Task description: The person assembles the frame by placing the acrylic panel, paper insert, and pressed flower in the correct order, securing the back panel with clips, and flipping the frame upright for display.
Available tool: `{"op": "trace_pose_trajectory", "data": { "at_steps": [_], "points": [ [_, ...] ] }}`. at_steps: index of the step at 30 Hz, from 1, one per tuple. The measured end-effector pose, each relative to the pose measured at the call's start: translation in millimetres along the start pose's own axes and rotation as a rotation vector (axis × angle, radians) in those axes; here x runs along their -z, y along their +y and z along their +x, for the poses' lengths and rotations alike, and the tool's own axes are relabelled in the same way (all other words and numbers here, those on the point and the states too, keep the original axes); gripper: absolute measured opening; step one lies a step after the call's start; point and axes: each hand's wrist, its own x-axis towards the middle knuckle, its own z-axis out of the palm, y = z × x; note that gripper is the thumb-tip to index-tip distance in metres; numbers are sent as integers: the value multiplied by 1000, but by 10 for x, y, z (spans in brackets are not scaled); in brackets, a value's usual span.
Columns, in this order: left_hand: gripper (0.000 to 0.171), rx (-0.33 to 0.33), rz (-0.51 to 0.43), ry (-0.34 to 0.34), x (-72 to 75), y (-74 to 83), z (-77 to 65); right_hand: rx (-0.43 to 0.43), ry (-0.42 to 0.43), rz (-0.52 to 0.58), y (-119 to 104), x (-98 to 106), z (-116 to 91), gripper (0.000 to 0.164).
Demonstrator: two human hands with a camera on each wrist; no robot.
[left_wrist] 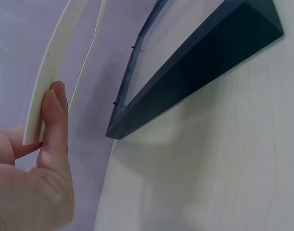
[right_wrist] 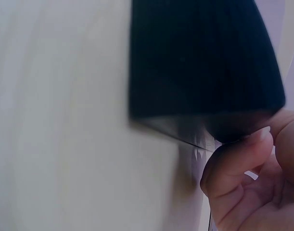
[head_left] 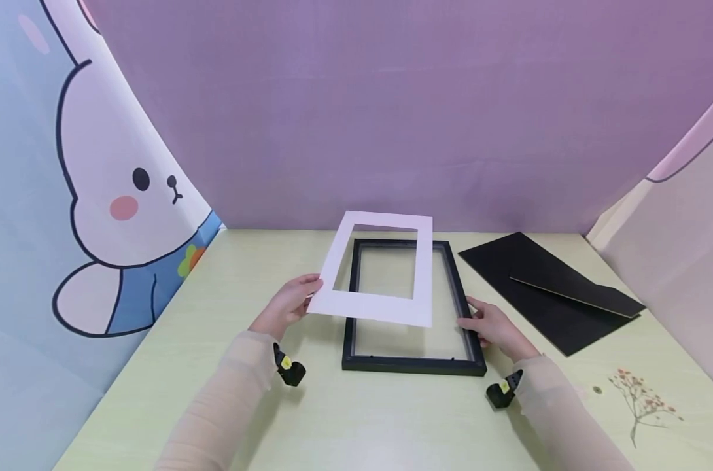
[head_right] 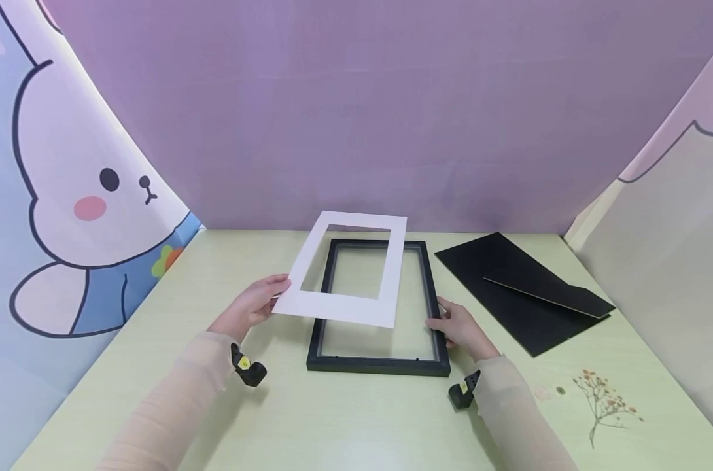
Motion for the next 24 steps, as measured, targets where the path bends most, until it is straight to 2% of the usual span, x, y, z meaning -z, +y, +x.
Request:
{"op": "trace_pose_trajectory", "data": {
  "at_steps": [15,24],
  "points": [
    [37,12,9,-4,-151,-112,6,-4,2,0,6,-4,8,70],
    [37,21,11,-40,-224,-173,-13,-5,4,-4,16,-8,18,71]
  ]
}}
